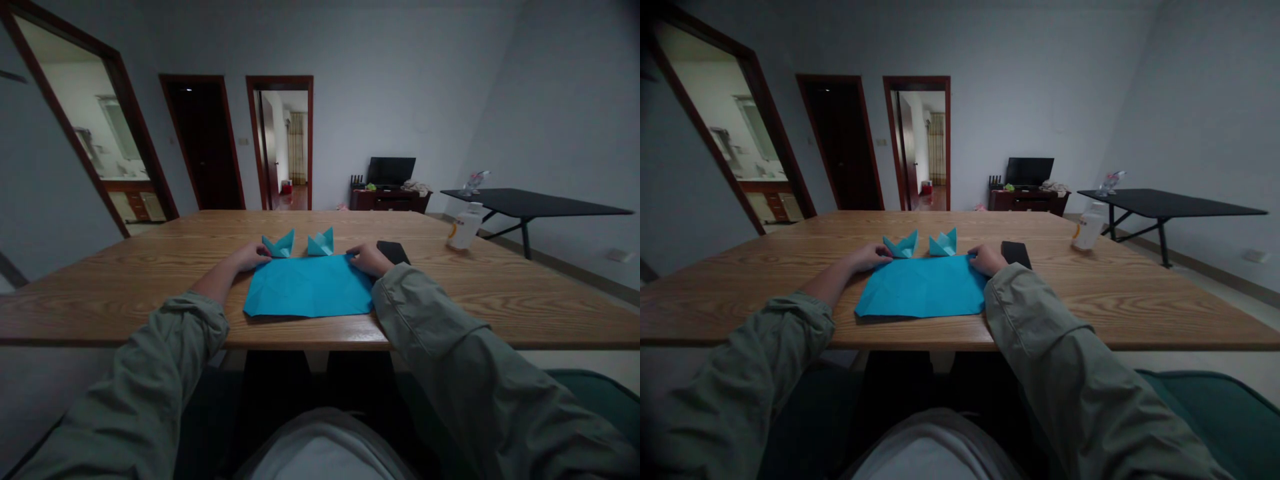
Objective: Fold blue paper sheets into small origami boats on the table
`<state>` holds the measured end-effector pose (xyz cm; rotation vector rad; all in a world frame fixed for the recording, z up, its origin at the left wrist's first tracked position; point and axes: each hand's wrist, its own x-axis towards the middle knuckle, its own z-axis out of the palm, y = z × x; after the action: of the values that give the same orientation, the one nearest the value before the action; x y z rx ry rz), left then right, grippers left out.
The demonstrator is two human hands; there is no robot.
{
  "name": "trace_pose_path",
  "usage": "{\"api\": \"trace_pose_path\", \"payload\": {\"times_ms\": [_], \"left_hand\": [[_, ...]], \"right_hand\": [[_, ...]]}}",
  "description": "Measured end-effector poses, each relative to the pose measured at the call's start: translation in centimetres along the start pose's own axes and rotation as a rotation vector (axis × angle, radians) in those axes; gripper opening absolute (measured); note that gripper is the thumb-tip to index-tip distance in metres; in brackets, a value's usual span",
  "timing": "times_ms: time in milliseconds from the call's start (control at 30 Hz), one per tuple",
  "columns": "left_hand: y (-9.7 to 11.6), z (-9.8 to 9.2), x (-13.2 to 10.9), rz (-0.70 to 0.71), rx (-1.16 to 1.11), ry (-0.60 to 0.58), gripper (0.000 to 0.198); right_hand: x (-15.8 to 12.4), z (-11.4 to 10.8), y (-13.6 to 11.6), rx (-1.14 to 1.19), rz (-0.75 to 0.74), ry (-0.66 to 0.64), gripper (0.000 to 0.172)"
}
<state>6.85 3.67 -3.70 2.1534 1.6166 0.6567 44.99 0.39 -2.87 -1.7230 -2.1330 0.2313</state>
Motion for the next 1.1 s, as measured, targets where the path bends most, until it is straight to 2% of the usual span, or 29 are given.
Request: {"api": "trace_pose_path", "payload": {"times_ms": [167,300,367,500,600,733,867,967,1033,1100], "left_hand": [[-0.8,0.2,0.4,0.012,0.012,-0.004,0.032],[-1.1,0.3,0.6,0.007,0.019,-0.003,0.032],[-1.2,0.3,0.7,0.018,0.035,-0.004,0.032],[-1.6,0.3,0.8,0.022,0.076,0.010,0.029],[-1.5,0.2,0.8,0.023,0.101,0.018,0.027],[-0.9,0.2,0.4,0.012,0.157,0.059,0.023],[-1.1,-0.3,0.2,-0.023,0.190,0.083,0.024],[-1.2,-1.3,-0.4,-0.083,0.240,0.161,0.027],[-0.3,-1.9,-1.2,-0.103,0.232,0.220,0.031],[1.5,-1.8,-2.2,0.015,0.206,0.181,0.037]], "right_hand": [[-0.5,-0.2,-0.5,-0.202,-0.013,0.019,0.039],[-1.1,-0.2,-1.9,-0.275,-0.156,0.074,0.040],[-1.5,0.1,-3.0,-0.264,-0.220,0.035,0.041],[-2.2,0.9,-4.8,-0.250,-0.272,-0.131,0.049],[-2.2,1.1,-5.1,-0.298,-0.222,-0.191,0.060],[-1.5,1.5,-4.0,-0.328,-0.113,-0.230,0.075],[-0.6,2.3,-2.8,-0.315,-0.041,-0.235,0.081],[-0.3,2.7,-2.4,-0.290,-0.002,-0.233,0.083],[-0.3,2.7,-2.3,-0.268,-0.005,-0.230,0.083],[-0.4,2.6,-2.2,-0.254,-0.021,-0.226,0.082]]}}
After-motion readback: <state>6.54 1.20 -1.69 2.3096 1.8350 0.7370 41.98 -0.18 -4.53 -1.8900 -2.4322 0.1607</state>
